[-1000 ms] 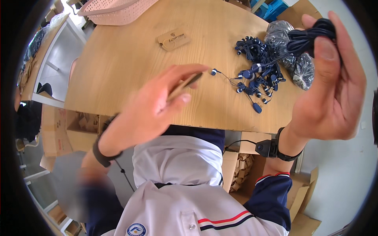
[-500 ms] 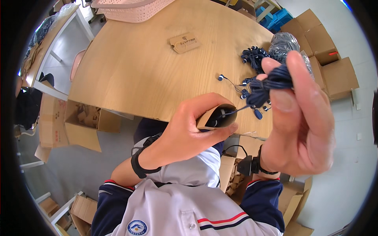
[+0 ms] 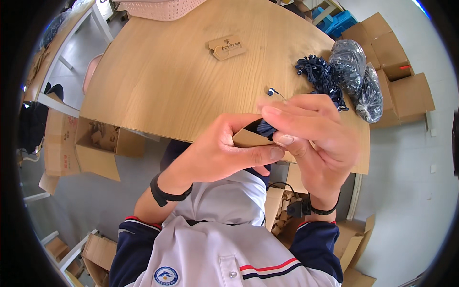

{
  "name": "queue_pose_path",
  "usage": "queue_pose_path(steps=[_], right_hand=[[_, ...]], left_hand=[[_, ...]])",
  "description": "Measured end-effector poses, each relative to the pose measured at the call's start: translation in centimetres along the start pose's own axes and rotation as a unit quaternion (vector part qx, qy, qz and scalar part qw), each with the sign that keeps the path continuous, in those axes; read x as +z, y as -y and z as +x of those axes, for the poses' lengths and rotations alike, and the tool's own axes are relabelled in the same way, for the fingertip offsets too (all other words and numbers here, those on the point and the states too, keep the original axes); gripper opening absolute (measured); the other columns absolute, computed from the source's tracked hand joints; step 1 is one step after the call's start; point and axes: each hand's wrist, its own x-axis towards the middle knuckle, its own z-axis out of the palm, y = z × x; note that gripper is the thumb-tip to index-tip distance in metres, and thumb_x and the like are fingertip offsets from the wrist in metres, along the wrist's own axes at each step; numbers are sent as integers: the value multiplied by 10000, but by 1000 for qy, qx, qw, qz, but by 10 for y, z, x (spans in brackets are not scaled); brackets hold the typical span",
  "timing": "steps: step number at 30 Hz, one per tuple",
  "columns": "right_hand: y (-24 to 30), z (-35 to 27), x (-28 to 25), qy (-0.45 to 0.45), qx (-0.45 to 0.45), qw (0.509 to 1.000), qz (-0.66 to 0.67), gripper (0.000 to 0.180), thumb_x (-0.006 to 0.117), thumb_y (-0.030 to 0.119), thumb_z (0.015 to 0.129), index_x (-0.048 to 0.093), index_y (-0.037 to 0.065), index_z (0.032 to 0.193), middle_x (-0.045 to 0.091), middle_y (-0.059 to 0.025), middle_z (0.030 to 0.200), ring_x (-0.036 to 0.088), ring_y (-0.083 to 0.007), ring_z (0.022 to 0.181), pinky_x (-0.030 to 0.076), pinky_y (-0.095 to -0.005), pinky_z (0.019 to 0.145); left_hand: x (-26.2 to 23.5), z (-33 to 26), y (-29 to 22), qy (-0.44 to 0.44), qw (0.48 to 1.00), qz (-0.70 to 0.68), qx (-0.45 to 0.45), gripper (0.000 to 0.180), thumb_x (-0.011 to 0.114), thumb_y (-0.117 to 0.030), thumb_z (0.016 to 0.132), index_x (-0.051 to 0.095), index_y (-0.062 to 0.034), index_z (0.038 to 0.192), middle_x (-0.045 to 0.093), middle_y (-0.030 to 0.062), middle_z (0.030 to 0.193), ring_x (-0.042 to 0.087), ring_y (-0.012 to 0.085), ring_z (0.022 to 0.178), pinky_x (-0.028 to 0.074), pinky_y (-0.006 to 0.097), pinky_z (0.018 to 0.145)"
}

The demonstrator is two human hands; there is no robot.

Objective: The person is packaging blue electronic cables into small cardboard sleeves.

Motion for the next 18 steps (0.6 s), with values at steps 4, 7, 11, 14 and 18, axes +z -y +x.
queue_pose_path(steps=[4, 7, 11, 14, 18], right_hand=[[-7, 7, 4, 45, -78, 989, -120, 219, 694, 92, 805, 732, 57, 1017, 728, -128, 1036, 628, -268, 930, 444, -414, 866], [9, 6, 13, 41, -37, 988, -143, 212, 709, 40, 773, 751, 77, 978, 727, -96, 997, 621, -245, 905, 422, -432, 912], [16, -8, 20, 31, -10, 984, -176, 265, 720, -32, 720, 750, 66, 965, 680, -35, 833, 646, -206, 823, 389, -447, 1009], [14, -18, 15, 56, 11, 980, -189, 342, 700, -47, 720, 707, 48, 1048, 692, -39, 861, 649, -193, 735, 416, -435, 1003], [24, -24, 24, 54, 177, 981, -62, 282, 706, -92, 705, 697, 16, 965, 713, -79, 783, 686, -224, 696, 263, -554, 1144]], left_hand=[[-20, 8, 2, 56, 997, 31, -35, 293, 711, -191, 888, 639, 0, 1099, 699, 55, 871, 660, 102, 711, 555, 239, 647], [-28, 7, 7, 74, 996, 32, -41, 232, 703, -173, 890, 659, -8, 1047, 694, 60, 851, 649, 99, 693, 554, 238, 638], [-37, 7, 19, 99, 990, 104, -3, 160, 666, -129, 893, 674, -28, 1017, 680, 44, 802, 630, 83, 647, 529, 232, 589], [-41, 14, 23, 140, 977, 160, -30, 206, 643, -82, 880, 661, -7, 1071, 687, 69, 844, 648, 103, 678, 526, 246, 599], [-40, 9, 14, 175, 958, 213, -83, 244, 619, -49, 875, 649, 14, 1108, 693, 116, 874, 676, 131, 761, 535, 257, 618]])
